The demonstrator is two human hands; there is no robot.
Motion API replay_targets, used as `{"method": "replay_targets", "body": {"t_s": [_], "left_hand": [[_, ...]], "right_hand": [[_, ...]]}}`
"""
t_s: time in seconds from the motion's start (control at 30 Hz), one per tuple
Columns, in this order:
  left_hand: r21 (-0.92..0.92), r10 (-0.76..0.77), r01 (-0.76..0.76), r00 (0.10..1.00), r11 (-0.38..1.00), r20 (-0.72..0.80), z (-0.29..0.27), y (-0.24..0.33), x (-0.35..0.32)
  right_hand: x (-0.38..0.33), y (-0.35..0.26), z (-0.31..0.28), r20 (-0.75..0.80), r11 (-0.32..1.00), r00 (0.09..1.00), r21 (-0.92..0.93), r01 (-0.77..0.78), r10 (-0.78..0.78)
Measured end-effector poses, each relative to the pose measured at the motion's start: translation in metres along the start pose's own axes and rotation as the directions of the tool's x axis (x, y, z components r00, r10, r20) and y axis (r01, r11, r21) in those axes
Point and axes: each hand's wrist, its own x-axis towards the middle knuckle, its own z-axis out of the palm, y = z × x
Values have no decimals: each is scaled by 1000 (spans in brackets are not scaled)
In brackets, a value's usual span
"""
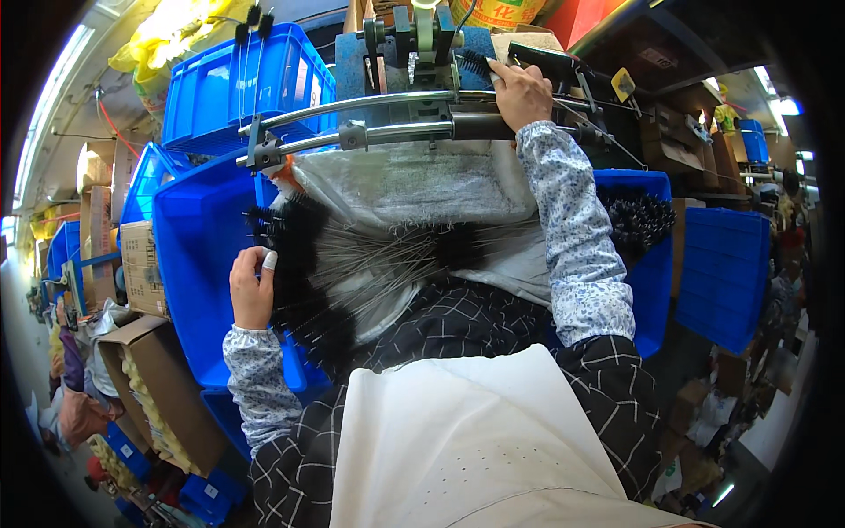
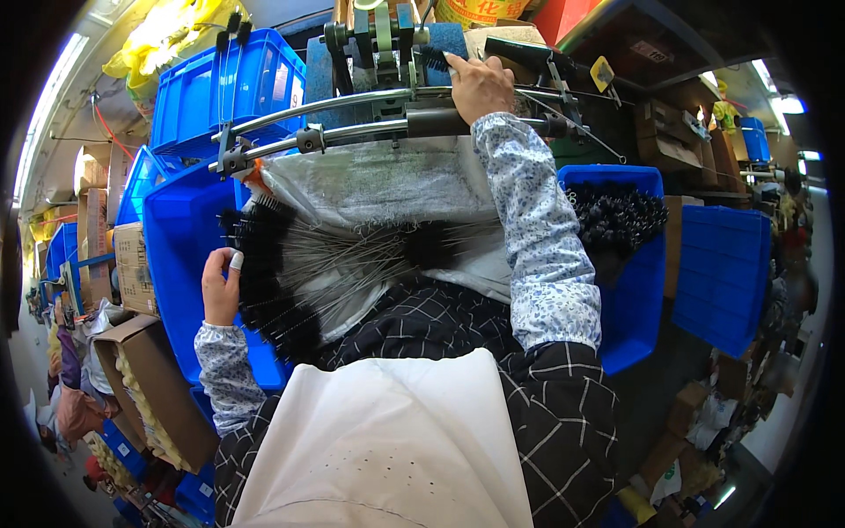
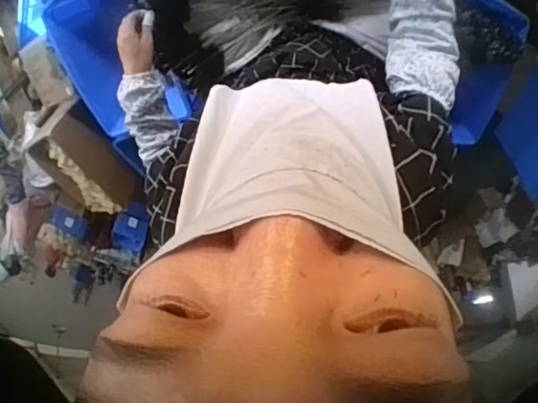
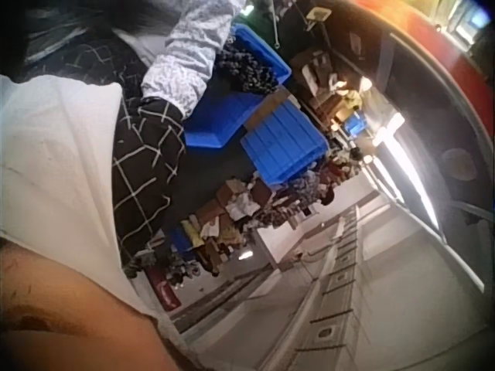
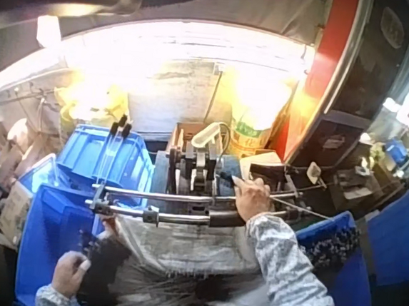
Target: Assembling industrial brushes using a processing machine and a hair dryer.
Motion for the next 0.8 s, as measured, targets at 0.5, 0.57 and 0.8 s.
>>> {"method": "replay_targets", "body": {"t_s": [0.5, 0.57, 0.8], "left_hand": [[-219, -9, -134, 834, 966, -552, -41, 20, -8], [-214, 33, -193, 811, 958, -583, -58, 24, -13], [-314, 90, -443, 684, 839, -724, -109, 37, -37]], "right_hand": [[10, -1, 10, 39, 998, 999, 59, -35, 32], [9, -1, 10, 40, 999, 999, 19, -26, 25], [13, -2, 14, 48, 999, 999, 38, -2, 1]]}}
